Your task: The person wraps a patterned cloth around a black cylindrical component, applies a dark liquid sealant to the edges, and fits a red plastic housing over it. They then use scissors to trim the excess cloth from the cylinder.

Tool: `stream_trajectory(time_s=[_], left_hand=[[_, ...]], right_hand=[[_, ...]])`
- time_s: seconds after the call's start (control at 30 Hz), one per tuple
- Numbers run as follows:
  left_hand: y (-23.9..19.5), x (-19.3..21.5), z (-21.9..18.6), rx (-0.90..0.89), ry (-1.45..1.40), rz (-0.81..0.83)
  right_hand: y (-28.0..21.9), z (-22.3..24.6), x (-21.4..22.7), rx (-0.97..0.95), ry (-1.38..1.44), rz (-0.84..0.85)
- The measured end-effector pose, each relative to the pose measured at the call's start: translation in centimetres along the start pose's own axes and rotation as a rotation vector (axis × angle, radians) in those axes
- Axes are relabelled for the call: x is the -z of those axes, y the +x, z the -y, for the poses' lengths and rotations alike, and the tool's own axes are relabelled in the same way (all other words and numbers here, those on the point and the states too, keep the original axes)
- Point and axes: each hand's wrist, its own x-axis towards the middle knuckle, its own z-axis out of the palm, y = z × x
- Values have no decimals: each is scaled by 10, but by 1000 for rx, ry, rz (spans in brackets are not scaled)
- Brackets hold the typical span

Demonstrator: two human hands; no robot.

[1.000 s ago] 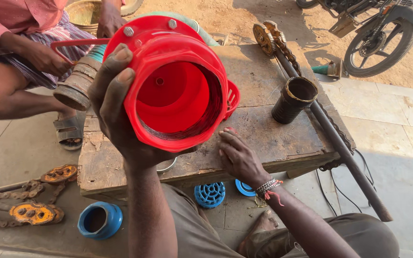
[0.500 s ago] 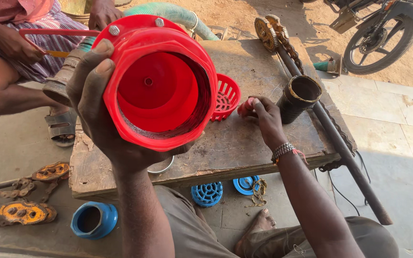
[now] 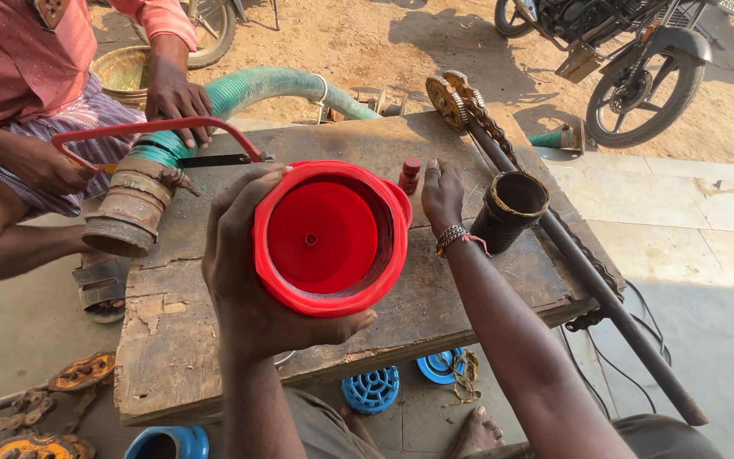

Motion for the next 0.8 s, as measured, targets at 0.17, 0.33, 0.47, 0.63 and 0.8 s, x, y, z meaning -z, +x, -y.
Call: stream_trajectory(time_s=[0.17, 0.33, 0.47, 0.63, 0.8], left_hand=[[4, -13, 0, 52, -131, 122], [-7, -47, 1, 131, -264, 277], [-23, -89, 3, 189, -359, 412], [-51, -130, 7, 364, -443, 500], [-76, -155, 24, 463, -545, 493]], right_hand=[[-94, 10, 78, 70, 325, 315], [-135, -32, 153, -136, 328, 277], [-107, -64, 181, -124, 383, -3], [-68, -63, 176, -126, 187, 100], [-54, -51, 147, -152, -91, 94]])
